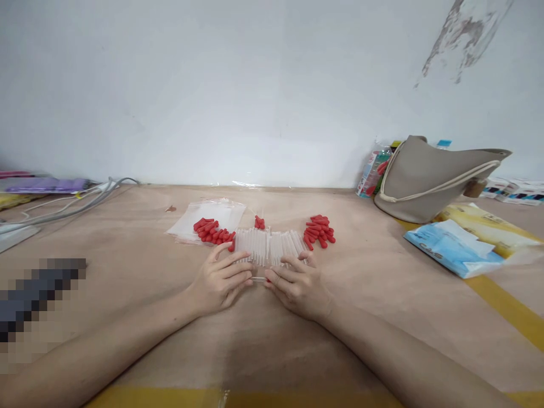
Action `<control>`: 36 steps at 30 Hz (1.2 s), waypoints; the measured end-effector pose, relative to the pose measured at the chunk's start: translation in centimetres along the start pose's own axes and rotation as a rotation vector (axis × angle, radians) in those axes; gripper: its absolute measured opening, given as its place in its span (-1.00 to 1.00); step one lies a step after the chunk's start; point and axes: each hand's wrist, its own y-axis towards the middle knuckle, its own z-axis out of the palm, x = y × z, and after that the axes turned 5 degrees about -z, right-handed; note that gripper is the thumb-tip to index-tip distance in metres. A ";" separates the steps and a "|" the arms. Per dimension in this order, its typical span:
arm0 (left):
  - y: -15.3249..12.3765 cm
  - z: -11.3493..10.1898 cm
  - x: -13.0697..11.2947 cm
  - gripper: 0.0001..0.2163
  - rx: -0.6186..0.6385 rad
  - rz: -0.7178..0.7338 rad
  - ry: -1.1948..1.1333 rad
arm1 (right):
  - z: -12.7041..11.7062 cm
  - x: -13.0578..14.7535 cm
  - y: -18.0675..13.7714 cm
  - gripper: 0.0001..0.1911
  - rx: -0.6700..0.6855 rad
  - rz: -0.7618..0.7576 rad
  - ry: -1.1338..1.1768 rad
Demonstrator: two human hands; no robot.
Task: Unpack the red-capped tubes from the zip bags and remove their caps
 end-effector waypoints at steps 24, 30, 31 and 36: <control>-1.1 -0.3 0.5 -0.90 0.011 0.048 -0.045 | -0.5 -0.5 -0.7 -0.72 0.022 -0.197 0.102; -1.3 -0.4 0.7 -0.92 -0.016 -0.023 -0.068 | -1.5 -1.5 -1.4 -0.75 0.021 -0.171 0.073; -1.4 -0.4 0.9 -0.92 -0.031 -0.067 -0.075 | -1.6 -1.9 -1.5 -0.77 -0.001 -0.122 0.050; -0.4 0.5 2.1 -0.80 -0.030 -0.243 -0.037 | -2.0 -4.4 -1.8 -0.82 -0.031 0.254 0.056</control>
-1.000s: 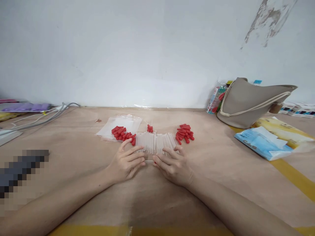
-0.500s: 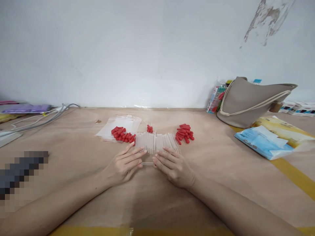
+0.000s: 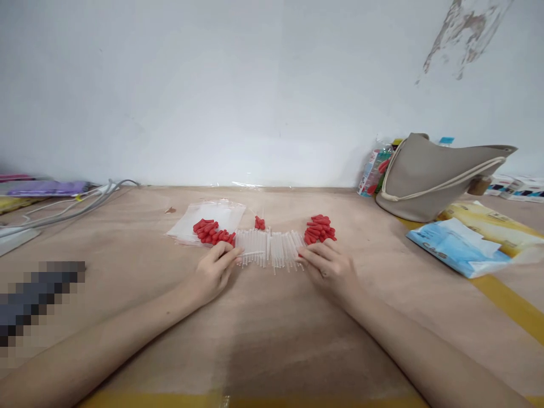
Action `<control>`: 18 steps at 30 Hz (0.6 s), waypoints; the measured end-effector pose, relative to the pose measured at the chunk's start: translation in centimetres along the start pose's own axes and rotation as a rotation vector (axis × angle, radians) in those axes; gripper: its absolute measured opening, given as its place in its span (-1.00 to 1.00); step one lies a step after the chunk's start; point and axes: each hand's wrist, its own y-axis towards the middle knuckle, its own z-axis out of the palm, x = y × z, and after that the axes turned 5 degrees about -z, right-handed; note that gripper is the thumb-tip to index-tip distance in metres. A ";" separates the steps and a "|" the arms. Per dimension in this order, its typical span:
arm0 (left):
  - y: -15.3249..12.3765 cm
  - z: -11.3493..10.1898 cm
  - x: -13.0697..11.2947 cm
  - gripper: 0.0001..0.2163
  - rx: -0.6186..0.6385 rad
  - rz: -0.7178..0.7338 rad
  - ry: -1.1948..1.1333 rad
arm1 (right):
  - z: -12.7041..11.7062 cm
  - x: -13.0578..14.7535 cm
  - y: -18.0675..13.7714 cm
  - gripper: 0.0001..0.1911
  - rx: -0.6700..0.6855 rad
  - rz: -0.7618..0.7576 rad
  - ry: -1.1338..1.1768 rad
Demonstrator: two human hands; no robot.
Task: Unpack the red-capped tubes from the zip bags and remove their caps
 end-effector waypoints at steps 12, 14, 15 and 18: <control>5.1 3.9 -0.1 -0.85 0.079 -0.053 0.081 | -1.8 -5.8 0.5 -0.75 0.139 0.646 -0.068; 5.3 4.4 -0.5 -0.86 0.086 -0.043 0.075 | -2.1 -5.7 0.7 -0.82 0.162 0.697 -0.045; 5.3 4.6 -0.7 -0.86 0.090 -0.042 0.062 | -2.1 -5.6 0.7 -0.84 0.185 0.708 -0.032; 5.2 5.1 -1.2 -0.87 0.094 -0.069 -0.006 | -2.0 -5.1 0.7 -0.89 0.275 0.703 -0.009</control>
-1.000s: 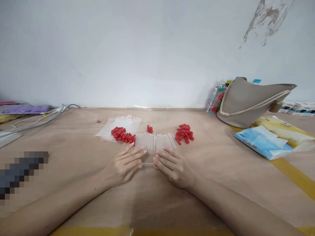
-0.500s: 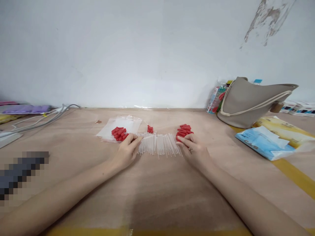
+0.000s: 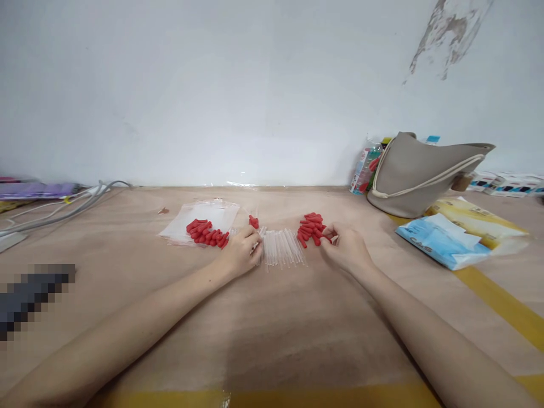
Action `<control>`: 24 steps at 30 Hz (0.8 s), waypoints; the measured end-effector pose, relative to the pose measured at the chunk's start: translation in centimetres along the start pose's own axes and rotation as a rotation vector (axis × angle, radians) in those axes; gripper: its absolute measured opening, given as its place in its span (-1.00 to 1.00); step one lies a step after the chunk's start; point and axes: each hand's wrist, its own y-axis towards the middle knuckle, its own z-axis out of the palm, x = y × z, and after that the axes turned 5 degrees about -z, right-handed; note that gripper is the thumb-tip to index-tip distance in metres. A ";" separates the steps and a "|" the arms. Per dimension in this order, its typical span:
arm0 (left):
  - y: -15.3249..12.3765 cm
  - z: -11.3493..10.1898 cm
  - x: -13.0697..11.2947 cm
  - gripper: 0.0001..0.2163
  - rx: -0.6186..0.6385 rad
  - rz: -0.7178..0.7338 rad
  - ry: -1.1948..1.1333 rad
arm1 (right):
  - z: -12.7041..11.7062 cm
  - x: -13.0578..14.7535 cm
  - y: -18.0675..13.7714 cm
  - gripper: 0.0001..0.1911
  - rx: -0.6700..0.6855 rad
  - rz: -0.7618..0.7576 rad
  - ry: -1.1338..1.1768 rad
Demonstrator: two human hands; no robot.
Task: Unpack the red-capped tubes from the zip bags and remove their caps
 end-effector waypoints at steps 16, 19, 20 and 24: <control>-1.7 -1.9 -1.4 -0.29 0.212 0.006 -0.226 | 1.9 -0.1 -0.8 -0.82 0.034 -0.291 -0.107; -2.0 -2.5 -0.5 -0.24 0.301 0.098 -0.205 | 1.8 -0.1 -0.8 -0.84 0.058 -0.268 -0.107; -2.1 -2.6 -0.2 -0.24 0.321 0.120 -0.184 | 1.7 -0.1 -0.8 -0.84 0.060 -0.252 -0.103; -2.0 -2.3 0.7 -0.31 0.362 0.127 -0.103 | 1.7 0.2 -0.8 -0.88 0.064 -0.182 -0.062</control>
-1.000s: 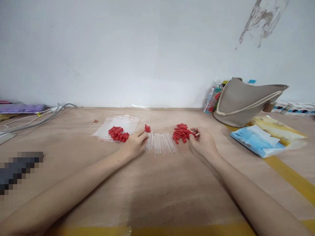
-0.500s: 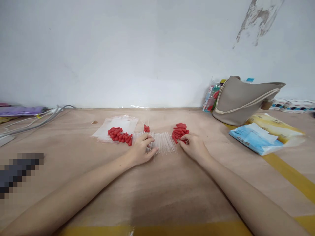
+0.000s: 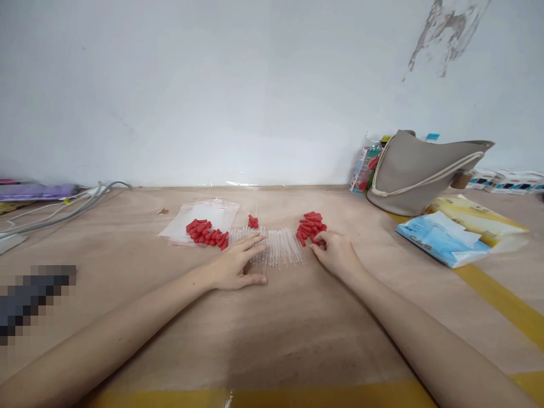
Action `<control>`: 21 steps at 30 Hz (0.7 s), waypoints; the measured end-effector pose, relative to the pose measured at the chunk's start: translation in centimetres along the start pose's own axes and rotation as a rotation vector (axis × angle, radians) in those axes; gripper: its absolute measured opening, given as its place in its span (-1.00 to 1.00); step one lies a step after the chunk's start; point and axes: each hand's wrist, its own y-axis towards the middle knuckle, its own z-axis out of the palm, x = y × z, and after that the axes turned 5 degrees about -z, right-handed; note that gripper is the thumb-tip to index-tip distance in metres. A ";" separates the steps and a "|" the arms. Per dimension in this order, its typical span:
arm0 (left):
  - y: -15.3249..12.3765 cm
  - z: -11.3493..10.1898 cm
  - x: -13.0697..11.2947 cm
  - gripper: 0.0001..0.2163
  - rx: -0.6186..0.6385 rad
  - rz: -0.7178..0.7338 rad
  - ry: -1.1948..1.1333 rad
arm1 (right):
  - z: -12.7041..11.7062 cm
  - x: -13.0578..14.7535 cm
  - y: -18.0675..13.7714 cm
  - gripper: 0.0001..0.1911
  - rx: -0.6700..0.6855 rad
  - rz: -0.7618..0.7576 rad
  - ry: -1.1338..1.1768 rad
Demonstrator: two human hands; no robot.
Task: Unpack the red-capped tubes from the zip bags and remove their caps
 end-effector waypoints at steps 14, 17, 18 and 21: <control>0.1 1.3 -0.7 -0.53 -0.180 -0.046 0.074 | 0.1 0.0 -0.1 -0.76 -0.089 0.012 -0.051; -2.3 0.4 -0.6 -0.58 -0.207 -0.001 0.051 | -0.1 0.6 0.5 -0.75 -0.142 0.027 -0.039; -3.1 0.1 -0.4 -0.61 -0.227 0.001 0.040 | -0.1 0.9 1.0 -0.76 -0.154 0.006 -0.031; -5.3 -0.8 0.2 -0.69 -0.286 -0.027 0.003 | 0.3 2.4 3.2 -0.77 -0.140 -0.081 -0.015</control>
